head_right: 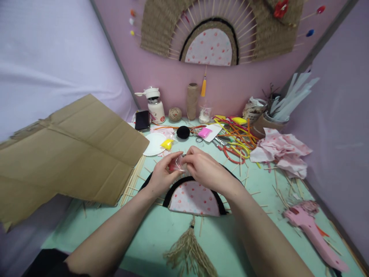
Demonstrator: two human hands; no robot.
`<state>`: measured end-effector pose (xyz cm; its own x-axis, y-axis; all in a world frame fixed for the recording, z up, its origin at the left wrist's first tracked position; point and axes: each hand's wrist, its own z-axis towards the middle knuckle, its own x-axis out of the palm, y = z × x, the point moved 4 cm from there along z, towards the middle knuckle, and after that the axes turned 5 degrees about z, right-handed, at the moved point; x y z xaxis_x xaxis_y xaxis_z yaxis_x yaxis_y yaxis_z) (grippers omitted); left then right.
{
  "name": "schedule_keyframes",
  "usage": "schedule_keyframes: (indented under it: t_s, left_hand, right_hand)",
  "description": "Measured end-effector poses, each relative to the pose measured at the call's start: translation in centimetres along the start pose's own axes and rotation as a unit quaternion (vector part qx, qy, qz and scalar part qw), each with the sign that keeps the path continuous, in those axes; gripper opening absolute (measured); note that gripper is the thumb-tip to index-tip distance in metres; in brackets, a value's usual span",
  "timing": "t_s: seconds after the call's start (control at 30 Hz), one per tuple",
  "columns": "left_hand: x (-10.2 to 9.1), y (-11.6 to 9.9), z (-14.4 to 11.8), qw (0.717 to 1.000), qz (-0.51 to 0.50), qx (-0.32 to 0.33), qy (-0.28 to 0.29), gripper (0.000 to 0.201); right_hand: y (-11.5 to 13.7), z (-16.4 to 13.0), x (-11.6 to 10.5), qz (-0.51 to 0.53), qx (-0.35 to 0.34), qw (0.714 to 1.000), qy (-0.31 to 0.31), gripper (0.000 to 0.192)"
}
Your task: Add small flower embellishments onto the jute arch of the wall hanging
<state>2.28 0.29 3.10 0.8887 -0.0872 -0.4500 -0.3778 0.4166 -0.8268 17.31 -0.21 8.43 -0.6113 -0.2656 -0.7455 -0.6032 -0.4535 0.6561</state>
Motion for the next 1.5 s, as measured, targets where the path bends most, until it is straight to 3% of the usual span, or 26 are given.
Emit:
schedule_keyframes:
  t_s: [0.1,0.2,0.4,0.5,0.6,0.77,0.93,1.07,1.4,1.5]
  left_hand:
    - [0.1,0.0,-0.1,1.000,0.017,0.006,0.005,0.051]
    - [0.1,-0.1,-0.2,1.000,0.021,0.006,0.000,0.051]
    - [-0.2,-0.2,-0.1,0.999,0.002,-0.016,-0.029,0.050]
    - [-0.4,-0.1,-0.2,0.998,0.003,-0.034,-0.054,0.049]
    - [-0.4,0.1,-0.3,0.996,0.000,-0.049,-0.073,0.051]
    - [0.1,0.5,-0.2,0.988,-0.120,-0.086,-0.051,0.063]
    - [0.2,1.2,0.3,0.963,-0.222,-0.148,-0.029,0.029]
    - [0.3,1.7,0.1,0.950,-0.234,-0.204,-0.030,0.031]
    - [-0.6,1.3,0.3,0.976,-0.162,-0.129,-0.062,0.023]
    - [-1.2,1.2,0.5,0.975,-0.157,-0.135,-0.085,0.023]
  right_hand:
    - [0.2,-0.2,0.0,-0.010,0.005,0.999,0.044,0.029]
    - [0.2,-0.3,-0.5,0.004,0.001,0.999,0.047,0.033]
    - [0.2,-0.1,-1.3,0.039,-0.002,0.999,0.013,0.029]
    - [0.2,0.0,-1.1,0.092,0.019,0.996,-0.008,0.018]
    - [-0.3,0.4,-0.6,0.138,0.052,0.989,-0.017,0.018]
    - [-1.6,0.8,-0.6,0.068,0.085,0.991,-0.080,0.007]
    - [-1.7,0.7,-0.2,0.076,0.057,0.993,-0.070,0.008]
    - [-1.6,0.9,0.3,0.100,0.046,0.991,-0.078,0.015]
    - [-0.9,1.1,1.2,0.135,0.017,0.986,-0.099,0.017]
    - [-1.2,1.4,0.6,0.140,0.031,0.984,-0.102,0.018]
